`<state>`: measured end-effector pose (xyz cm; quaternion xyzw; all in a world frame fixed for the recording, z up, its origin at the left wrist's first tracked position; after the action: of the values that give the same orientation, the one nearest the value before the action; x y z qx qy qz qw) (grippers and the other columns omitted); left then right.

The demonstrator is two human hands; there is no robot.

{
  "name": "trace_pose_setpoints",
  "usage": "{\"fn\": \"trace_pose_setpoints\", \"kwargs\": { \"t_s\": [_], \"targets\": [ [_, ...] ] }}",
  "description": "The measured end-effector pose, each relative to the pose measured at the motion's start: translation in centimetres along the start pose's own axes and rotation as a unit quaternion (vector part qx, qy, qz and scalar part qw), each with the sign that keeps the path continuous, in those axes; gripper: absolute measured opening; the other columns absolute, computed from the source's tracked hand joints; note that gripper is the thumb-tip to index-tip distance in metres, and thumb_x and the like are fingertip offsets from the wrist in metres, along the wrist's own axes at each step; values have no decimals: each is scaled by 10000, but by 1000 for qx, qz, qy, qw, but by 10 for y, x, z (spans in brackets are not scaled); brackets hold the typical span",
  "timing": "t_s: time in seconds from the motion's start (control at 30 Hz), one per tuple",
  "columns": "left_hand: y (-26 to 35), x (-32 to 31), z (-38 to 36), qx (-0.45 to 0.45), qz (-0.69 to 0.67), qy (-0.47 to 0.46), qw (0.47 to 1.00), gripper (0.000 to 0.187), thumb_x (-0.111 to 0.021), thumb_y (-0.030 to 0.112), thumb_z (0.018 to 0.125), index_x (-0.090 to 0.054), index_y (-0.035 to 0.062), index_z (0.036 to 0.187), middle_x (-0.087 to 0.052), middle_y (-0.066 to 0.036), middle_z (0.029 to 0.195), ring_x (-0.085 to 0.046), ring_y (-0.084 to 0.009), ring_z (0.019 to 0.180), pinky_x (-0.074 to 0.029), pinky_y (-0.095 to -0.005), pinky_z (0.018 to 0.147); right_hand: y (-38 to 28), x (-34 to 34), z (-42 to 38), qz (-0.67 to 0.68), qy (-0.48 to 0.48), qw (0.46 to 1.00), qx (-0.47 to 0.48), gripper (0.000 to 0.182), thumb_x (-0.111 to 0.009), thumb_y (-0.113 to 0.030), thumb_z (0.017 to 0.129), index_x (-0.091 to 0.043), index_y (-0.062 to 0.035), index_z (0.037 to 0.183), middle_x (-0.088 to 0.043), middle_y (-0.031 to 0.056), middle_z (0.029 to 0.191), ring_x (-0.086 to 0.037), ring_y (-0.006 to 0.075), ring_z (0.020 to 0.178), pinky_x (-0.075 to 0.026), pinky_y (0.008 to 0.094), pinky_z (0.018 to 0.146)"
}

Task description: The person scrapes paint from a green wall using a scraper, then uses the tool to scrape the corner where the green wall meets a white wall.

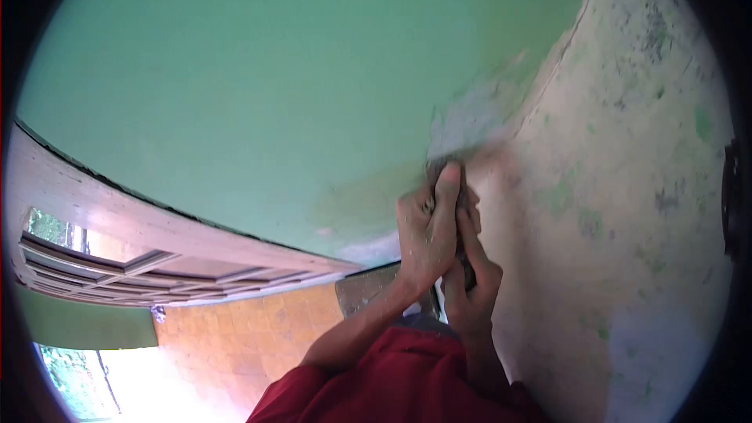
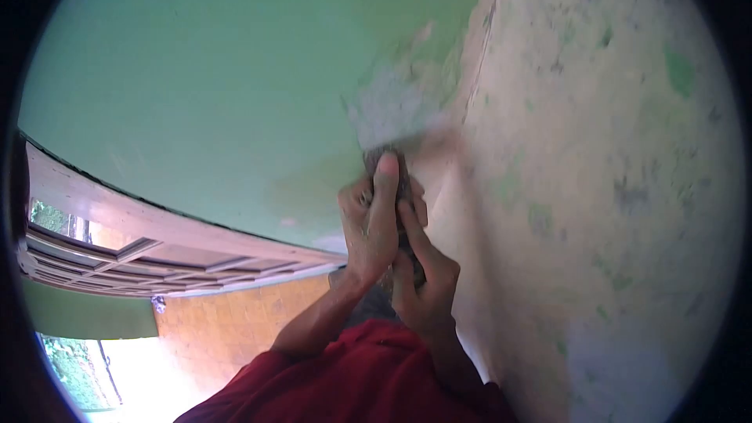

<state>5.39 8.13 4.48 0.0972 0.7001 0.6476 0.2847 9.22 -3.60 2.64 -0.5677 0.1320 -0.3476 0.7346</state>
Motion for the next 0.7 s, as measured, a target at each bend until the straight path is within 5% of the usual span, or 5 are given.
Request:
{"fn": "trace_pose_setpoints", "kwargs": {
  "t_s": [0.07,0.1,0.17,0.7],
  "targets": [
    [4,-1,-3,-15,-7,-4,1000,526,-469,380,1061,-606,-24,754,-574,-53,565,-533,-93,507,-417,-252,462,-3,-3,3,-5,0,1000,15,552,-465,-41,889,-459,61,1431,-650,79,760,-523,81,575,-425,254,544],
    [-3,0,-4,-9,-11,-4,1000,520,-469,373,1062,-604,-24,754,-569,-51,563,-533,-93,507,-418,-253,462,-6,-3,5,-4,0,1000,24,552,-465,-41,889,-459,61,1431,-650,79,760,-523,81,575,-425,254,544],
    [-6,2,-3,-2,-14,-3,1000,515,-470,366,1062,-602,-24,754,-563,-49,561,-533,-92,506,-419,-254,463,-1,-1,-1,1,6,1000,-4,509,-508,-68,901,-511,52,1397,-715,233,952,-707,221,816,-541,327,756],
    [17,-7,1,-10,-20,7,1000,549,-487,434,1046,-606,-2,734,-549,-41,546,-510,-95,485,-381,-241,447,-13,4,8,5,7,1000,11,520,-497,-8,879,-511,57,1394,-703,258,968,-701,189,809,-534,322,725]
  ]
}}
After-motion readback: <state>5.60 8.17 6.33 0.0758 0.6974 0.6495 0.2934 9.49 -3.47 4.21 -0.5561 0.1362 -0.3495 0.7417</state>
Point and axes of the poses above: each hand's wrist, its own z-axis towards the middle knuckle, its own x-axis out of the back of the hand, y = z × x, the point moved 9 cm from there along z, towards the middle knuckle
